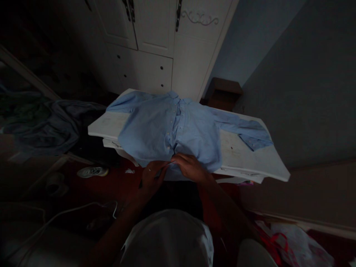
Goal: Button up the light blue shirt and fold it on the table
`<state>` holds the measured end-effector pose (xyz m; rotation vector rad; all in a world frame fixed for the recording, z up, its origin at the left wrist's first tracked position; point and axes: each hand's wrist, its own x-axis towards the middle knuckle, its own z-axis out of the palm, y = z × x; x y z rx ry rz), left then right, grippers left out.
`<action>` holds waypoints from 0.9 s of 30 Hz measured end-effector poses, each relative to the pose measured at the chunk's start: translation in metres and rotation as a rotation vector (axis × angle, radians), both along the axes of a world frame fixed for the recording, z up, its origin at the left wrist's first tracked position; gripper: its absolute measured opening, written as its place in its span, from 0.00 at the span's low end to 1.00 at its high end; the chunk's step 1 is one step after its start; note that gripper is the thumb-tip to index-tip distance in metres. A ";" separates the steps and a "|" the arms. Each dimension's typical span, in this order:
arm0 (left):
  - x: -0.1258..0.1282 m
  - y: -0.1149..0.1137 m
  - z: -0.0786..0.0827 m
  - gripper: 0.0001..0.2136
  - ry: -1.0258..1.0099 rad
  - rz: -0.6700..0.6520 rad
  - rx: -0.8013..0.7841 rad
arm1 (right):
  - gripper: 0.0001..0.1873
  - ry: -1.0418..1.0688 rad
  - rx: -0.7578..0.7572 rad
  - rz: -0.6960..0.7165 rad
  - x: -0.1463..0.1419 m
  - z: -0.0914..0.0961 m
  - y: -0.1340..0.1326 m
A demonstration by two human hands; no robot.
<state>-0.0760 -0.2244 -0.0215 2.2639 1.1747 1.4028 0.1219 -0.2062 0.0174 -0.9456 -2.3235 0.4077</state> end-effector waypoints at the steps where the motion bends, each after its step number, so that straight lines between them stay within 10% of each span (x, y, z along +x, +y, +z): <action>1: 0.000 0.000 0.000 0.07 0.001 0.005 0.002 | 0.14 -0.015 0.011 -0.008 0.000 0.000 0.001; 16: 0.007 0.002 -0.004 0.06 -0.058 0.063 0.059 | 0.14 -0.098 -0.055 -0.039 -0.004 0.005 0.005; 24: 0.008 -0.002 -0.003 0.03 -0.193 0.070 0.044 | 0.07 0.344 0.050 -0.359 -0.011 -0.004 -0.026; 27: 0.010 -0.006 -0.005 0.03 -0.207 0.076 0.023 | 0.05 0.474 -0.128 -0.442 -0.025 -0.009 -0.045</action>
